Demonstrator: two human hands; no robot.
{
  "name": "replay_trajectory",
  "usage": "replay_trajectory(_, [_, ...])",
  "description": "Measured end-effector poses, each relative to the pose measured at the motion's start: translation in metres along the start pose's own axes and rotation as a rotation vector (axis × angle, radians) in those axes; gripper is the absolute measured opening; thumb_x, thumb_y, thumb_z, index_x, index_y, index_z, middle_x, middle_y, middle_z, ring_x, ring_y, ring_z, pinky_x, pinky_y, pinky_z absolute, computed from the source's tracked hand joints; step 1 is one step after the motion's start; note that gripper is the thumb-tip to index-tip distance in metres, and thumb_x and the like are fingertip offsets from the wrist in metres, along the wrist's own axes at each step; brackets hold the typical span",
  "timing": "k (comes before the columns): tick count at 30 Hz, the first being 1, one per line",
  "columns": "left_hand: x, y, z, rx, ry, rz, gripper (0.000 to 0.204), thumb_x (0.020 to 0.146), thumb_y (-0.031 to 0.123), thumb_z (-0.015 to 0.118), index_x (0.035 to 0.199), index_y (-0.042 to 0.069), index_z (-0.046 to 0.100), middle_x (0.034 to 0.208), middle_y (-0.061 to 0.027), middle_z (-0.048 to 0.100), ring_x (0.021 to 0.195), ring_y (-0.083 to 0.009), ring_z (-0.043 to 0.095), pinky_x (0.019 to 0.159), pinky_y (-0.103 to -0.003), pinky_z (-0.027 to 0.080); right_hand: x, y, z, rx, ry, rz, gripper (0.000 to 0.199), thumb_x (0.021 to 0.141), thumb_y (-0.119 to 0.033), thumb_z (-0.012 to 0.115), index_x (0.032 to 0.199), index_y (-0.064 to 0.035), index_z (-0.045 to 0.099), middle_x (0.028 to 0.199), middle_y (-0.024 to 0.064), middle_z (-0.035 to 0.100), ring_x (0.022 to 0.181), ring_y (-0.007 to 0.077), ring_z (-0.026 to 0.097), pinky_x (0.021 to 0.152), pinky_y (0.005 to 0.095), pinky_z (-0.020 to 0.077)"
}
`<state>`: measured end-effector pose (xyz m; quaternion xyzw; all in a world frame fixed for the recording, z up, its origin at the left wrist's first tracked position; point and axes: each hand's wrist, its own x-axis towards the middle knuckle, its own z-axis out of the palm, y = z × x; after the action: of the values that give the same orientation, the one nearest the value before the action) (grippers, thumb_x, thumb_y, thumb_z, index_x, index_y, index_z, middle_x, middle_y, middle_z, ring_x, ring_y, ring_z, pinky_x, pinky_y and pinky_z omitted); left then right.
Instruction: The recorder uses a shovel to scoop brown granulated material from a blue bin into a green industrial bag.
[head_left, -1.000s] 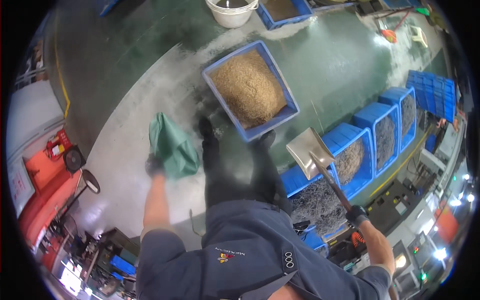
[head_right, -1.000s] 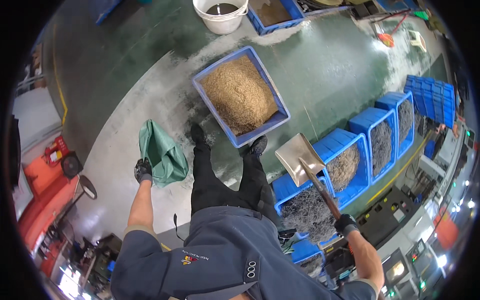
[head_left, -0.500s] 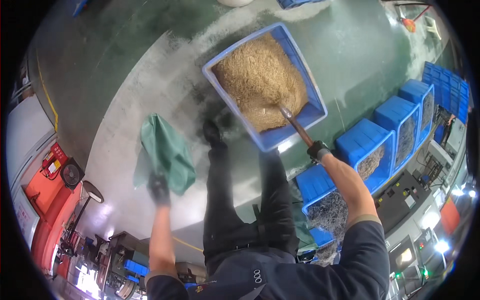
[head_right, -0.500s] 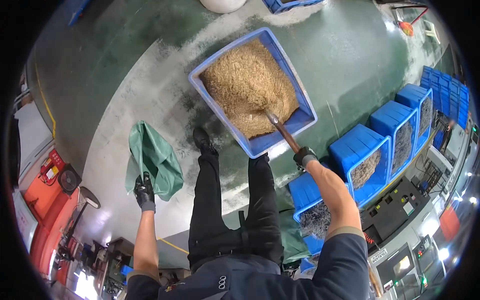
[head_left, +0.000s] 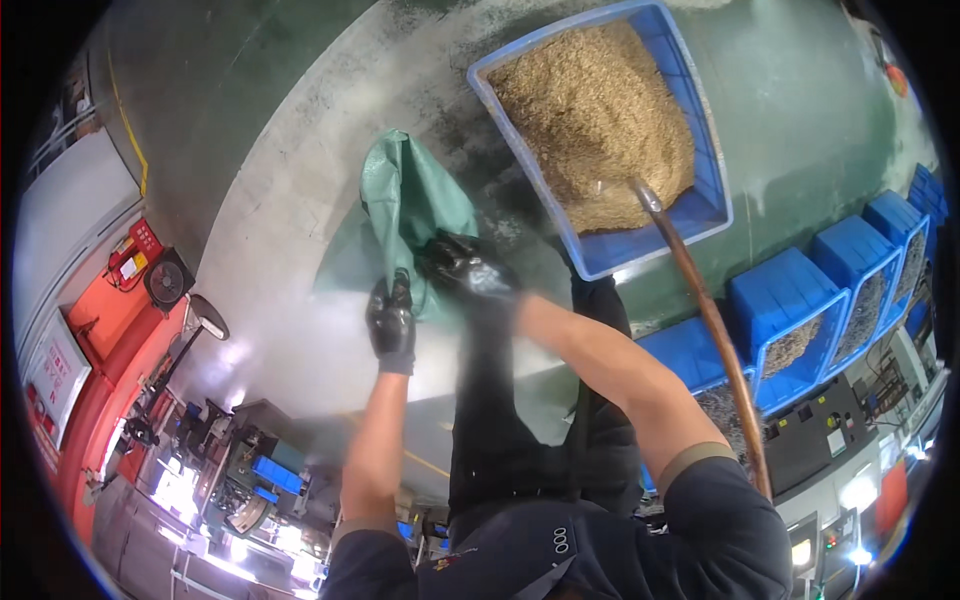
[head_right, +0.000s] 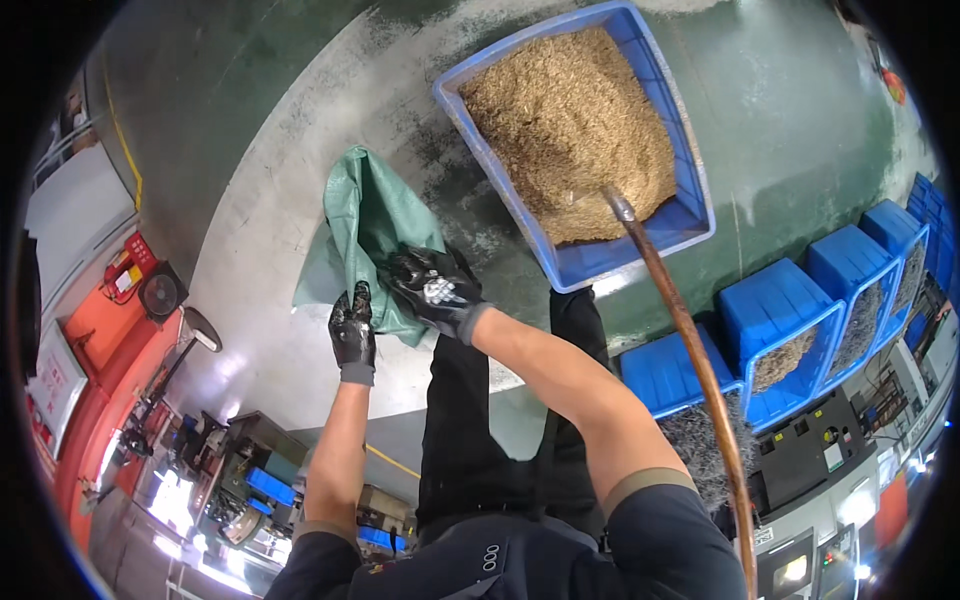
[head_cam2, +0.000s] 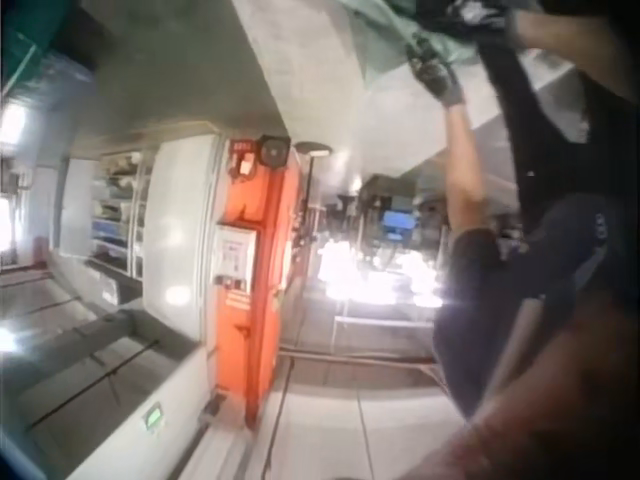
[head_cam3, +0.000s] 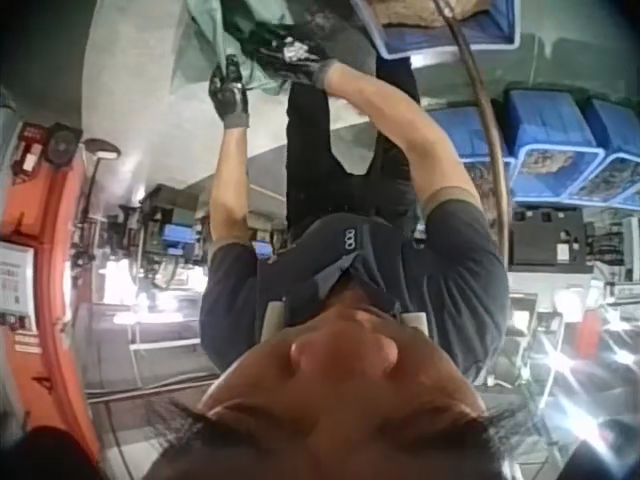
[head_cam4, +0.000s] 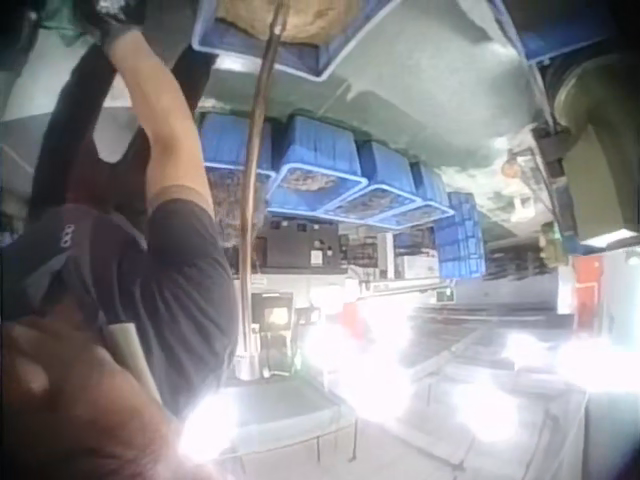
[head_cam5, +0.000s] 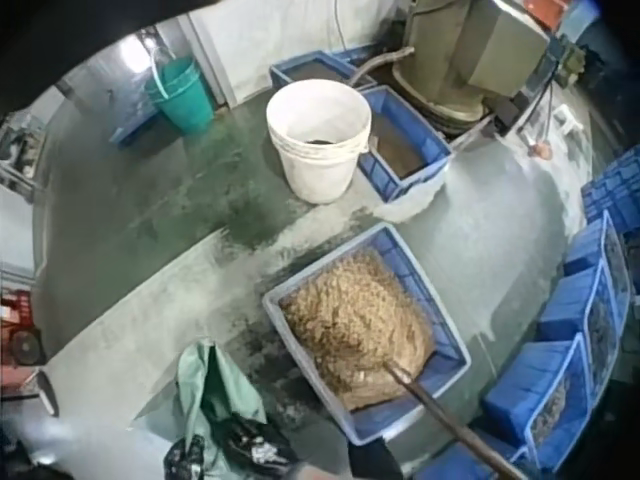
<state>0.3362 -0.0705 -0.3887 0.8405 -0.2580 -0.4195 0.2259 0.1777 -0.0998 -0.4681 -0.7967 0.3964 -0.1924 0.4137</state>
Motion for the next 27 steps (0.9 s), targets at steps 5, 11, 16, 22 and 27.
replay_trajectory(5, [0.034, -0.008, 0.001, 0.285, -0.116, 0.161, 0.030, 0.086, 0.021, 0.063, 0.102, -0.004, 0.062, 0.096, -0.0147, 0.065, 0.084, -0.0212, 0.058, 0.077, -0.032, 0.046, 0.020, 0.069, 0.083, -0.143, -0.476, 0.578, 0.056, 0.083, -0.037, 0.048, 0.134, -0.0137, 0.044, 0.141, 0.0130, 0.037, 0.127, 0.0290, 0.038, 0.103, 0.0380, 0.0327])
replay_trajectory(11, [0.075, -0.057, 0.056, 0.190, -0.425, 0.086, 0.032, 0.078, 0.005, 0.063, 0.109, -0.002, 0.060, 0.104, -0.0132, 0.064, 0.095, -0.0214, 0.061, 0.086, -0.032, 0.047, -0.154, 0.214, 0.157, 0.529, -0.468, 0.812, 0.057, 0.085, -0.044, 0.046, 0.131, -0.0110, 0.046, 0.140, 0.0062, 0.040, 0.121, 0.0256, 0.044, 0.101, 0.0383, 0.0350])
replay_trajectory(16, [0.110, -0.083, 0.006, 0.491, -0.597, 0.484, 0.037, 0.081, 0.007, 0.063, 0.116, 0.000, 0.057, 0.114, -0.0131, 0.060, 0.102, -0.0207, 0.058, 0.090, -0.031, 0.046, -0.021, 0.059, 0.078, 2.061, 0.119, 1.309, 0.050, 0.083, -0.004, 0.064, 0.128, -0.0129, 0.045, 0.128, 0.0054, 0.048, 0.112, 0.0243, 0.052, 0.098, 0.0407, 0.0462])
replay_trajectory(22, [0.122, -0.008, 0.069, 0.160, -0.327, 0.222, 0.051, 0.083, 0.016, 0.063, 0.130, 0.006, 0.045, 0.128, -0.0177, 0.047, 0.120, -0.0271, 0.046, 0.092, -0.035, 0.044, 0.093, 0.154, 0.059, 0.179, -0.163, 0.851, 0.047, 0.087, -0.035, 0.044, 0.122, -0.0064, 0.053, 0.127, 0.0211, 0.050, 0.115, 0.0364, 0.048, 0.096, 0.0402, 0.0389])
replay_trajectory(27, [0.038, -0.031, 0.113, -0.303, -0.256, 0.027, 0.079, 0.076, 0.014, 0.074, 0.139, 0.002, 0.027, 0.133, -0.0137, 0.040, 0.113, -0.0221, 0.047, 0.093, -0.034, 0.044, 0.091, 0.146, 0.099, 0.091, 0.298, 0.924, 0.038, 0.084, -0.032, 0.049, 0.106, -0.0044, 0.062, 0.113, 0.0205, 0.059, 0.103, 0.0351, 0.057, 0.087, 0.0418, 0.0446])
